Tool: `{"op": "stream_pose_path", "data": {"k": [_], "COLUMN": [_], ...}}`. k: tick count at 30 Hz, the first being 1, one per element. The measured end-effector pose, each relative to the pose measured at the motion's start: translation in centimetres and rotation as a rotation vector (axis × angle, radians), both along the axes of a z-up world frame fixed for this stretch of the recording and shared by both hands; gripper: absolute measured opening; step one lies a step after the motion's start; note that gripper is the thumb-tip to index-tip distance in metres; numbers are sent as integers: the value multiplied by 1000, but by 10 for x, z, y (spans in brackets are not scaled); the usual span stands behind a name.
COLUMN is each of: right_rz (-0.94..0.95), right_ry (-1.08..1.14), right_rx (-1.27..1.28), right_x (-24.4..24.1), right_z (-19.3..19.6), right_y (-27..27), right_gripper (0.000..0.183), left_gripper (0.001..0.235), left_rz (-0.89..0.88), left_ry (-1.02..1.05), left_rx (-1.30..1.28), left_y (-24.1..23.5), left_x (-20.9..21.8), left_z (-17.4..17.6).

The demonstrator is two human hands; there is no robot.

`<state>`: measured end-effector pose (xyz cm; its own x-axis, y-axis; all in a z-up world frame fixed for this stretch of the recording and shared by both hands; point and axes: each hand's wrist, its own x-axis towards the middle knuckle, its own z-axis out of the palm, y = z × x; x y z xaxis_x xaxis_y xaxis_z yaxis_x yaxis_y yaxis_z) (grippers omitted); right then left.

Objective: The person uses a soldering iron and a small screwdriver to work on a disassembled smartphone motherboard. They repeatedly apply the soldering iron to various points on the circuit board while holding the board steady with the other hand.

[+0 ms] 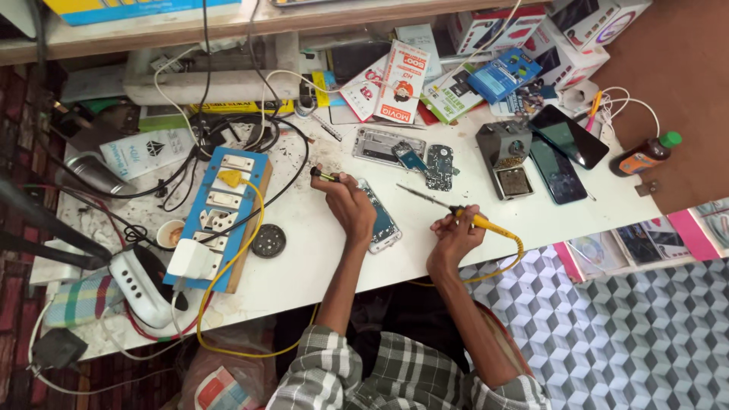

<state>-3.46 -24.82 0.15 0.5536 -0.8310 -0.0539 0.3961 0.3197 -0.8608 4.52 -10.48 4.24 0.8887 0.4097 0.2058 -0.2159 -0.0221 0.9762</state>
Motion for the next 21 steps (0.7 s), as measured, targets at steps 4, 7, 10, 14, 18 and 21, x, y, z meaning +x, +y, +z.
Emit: {"op": "stream_pose_path", "data": {"k": [4,7,10,14,18,21], "right_rz": [19,34,35,46,47,57], "right_ry": [-5,-36,7,10,39,20], "right_rx": [4,-32,-9,-40,-41,-71], "right_x": [-4,-5,-6,-7,-11,-7], "right_z": [0,1,2,1,4,10], "right_y": [4,7,6,6,10,11], "right_gripper": [38,40,40,41,40,39], "left_gripper": [41,44,39,42,46,45], "left_rz": [137,157,20,-157,-293,-338], "left_ry": [17,-63,-72,-99,-51,7], "left_rx": [-69,-178,-121,-116,-91,-174], "left_y": [-12,-15,-7,3,20,29], "left_x": [10,12,7,-5,-14,-10], "left_z": [5,2,-7,-19,-22,-17]}}
